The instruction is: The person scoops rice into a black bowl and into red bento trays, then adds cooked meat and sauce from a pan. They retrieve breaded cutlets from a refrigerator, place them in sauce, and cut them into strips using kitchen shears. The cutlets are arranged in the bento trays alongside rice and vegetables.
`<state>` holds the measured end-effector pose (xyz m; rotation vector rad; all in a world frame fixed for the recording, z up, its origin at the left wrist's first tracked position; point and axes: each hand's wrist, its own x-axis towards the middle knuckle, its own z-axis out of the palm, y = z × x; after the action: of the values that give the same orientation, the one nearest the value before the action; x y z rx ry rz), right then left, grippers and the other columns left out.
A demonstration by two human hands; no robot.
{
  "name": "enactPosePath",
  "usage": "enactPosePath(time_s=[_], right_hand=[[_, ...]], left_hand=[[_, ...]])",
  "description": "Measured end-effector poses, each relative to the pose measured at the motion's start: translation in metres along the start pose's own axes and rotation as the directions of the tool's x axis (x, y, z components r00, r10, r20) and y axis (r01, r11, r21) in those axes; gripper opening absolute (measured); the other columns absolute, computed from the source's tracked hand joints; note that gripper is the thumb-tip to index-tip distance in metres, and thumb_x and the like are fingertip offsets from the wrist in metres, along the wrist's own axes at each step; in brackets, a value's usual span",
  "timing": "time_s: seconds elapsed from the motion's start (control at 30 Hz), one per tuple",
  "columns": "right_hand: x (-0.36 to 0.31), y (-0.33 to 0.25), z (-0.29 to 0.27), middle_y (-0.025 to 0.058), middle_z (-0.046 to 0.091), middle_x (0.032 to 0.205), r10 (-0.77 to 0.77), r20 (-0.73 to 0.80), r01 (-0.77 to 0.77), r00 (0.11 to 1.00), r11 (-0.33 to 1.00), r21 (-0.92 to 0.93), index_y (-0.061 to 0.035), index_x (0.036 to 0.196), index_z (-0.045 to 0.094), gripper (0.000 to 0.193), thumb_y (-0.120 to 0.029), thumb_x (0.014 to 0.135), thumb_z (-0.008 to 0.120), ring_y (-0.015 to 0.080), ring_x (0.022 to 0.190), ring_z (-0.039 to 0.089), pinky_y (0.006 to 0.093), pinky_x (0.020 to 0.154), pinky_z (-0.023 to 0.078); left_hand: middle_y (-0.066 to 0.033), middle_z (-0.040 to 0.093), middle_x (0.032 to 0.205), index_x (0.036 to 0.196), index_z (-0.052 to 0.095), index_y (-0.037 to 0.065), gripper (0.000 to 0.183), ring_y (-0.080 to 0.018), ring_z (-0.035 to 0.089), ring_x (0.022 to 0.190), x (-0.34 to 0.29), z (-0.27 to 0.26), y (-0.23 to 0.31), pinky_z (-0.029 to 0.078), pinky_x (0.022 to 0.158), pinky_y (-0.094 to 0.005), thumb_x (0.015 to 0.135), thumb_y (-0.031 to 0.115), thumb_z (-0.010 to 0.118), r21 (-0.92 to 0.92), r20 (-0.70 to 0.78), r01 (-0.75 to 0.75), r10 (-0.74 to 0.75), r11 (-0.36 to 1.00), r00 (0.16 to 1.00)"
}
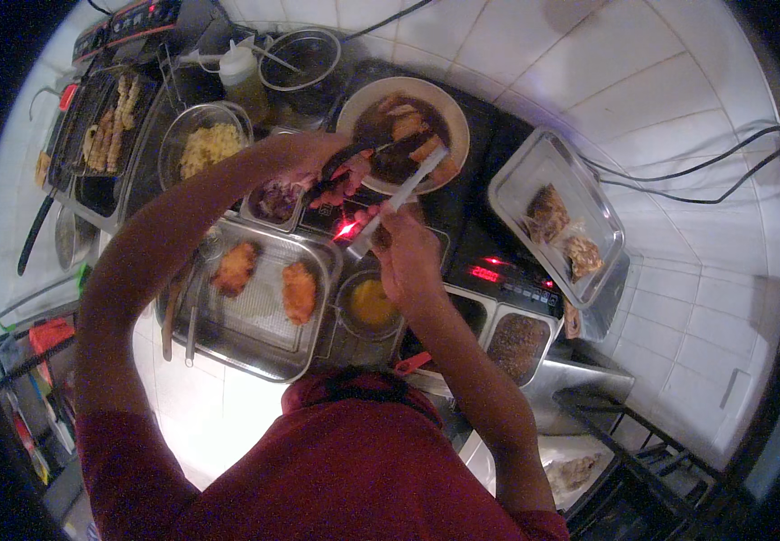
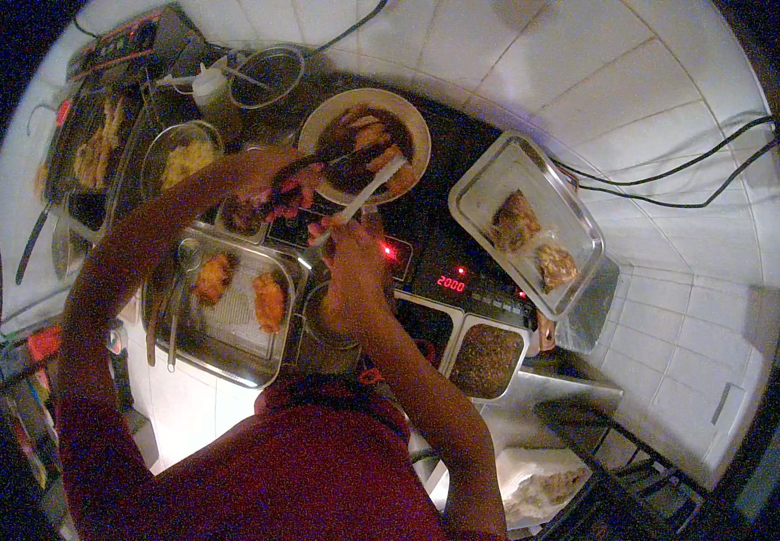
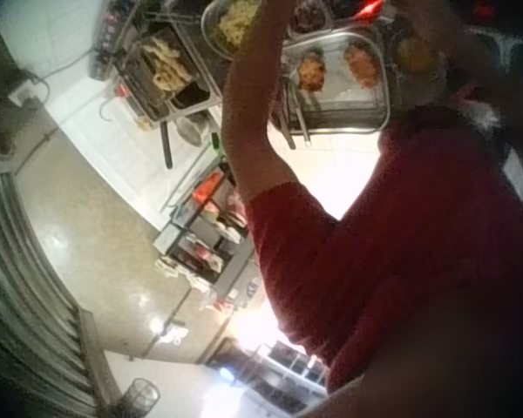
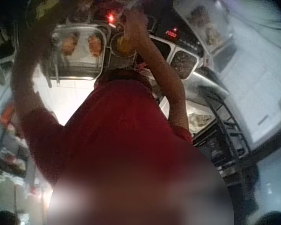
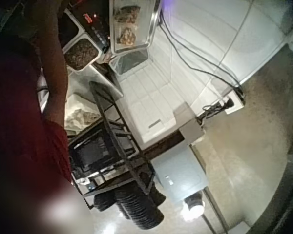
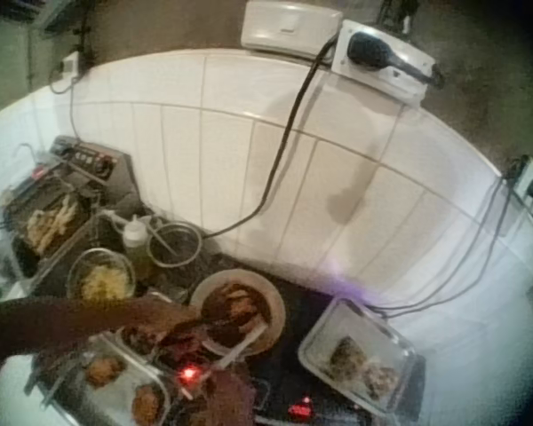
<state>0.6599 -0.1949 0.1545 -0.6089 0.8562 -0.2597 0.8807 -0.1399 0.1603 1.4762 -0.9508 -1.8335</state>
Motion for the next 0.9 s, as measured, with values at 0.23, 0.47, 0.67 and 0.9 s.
enactPosePath(time_s=[0.23,0.47,0.67,0.9], right_hand=[[0.001,-0.001,0.009,0.0016,0.064,0.094,-0.016,0.058,0.017,0.998,1.0,-0.02,-0.0059,0.107,0.059,0.014,-0.017,0.1,0.053,0.0136,0.082,0.061,0.0291,0.071,0.046],[-0.003,0.0,0.013,-0.0002,0.06,0.088,0.012,0.16,-0.016,0.987,1.0,0.023,-0.0075,0.101,0.059,0.011,-0.017,0.098,0.055,0.012,0.077,0.056,0.0272,0.069,0.045],[-0.009,0.0,0.016,-0.0006,0.061,0.089,-0.052,0.172,0.035,0.984,0.994,0.099,-0.0075,0.102,0.06,0.012,-0.018,0.097,0.056,0.0104,0.077,0.055,0.0248,0.066,0.044],[-0.013,-0.007,0.018,-0.001,0.061,0.09,-0.014,0.158,0.016,0.987,1.0,-0.011,-0.0095,0.102,0.063,0.011,-0.018,0.097,0.058,0.0097,0.079,0.054,0.0276,0.072,0.044]], left_hand=[[-0.0121,0.065,0.071,0.09,0.061,0.0,0.037,-0.0214,0.065,0.056,-0.012,0.015,-0.004,0.05,0.044,-0.0342,0.089,0.037,0.057,0.074,0.128,-0.015,0.005,0.997,0.992],[-0.0117,0.064,0.071,0.08,0.062,0.002,0.036,-0.0204,0.063,0.053,0.008,0.026,-0.003,0.049,0.041,-0.0327,0.085,0.037,0.058,-0.08,0.022,0.214,-0.213,0.974,0.977],[-0.0123,0.063,0.071,0.082,0.061,0.004,0.033,-0.021,0.062,0.053,0.001,0.028,-0.003,0.05,0.043,-0.0333,0.087,0.036,0.057,-0.118,0.04,0.143,-0.139,0.983,0.99],[-0.014,0.065,0.074,0.088,0.059,0.001,0.035,-0.0238,0.064,0.058,-0.004,0.026,-0.008,0.053,0.049,-0.0357,0.089,0.036,0.058,-0.044,-0.001,0.071,-0.071,0.996,0.997]])
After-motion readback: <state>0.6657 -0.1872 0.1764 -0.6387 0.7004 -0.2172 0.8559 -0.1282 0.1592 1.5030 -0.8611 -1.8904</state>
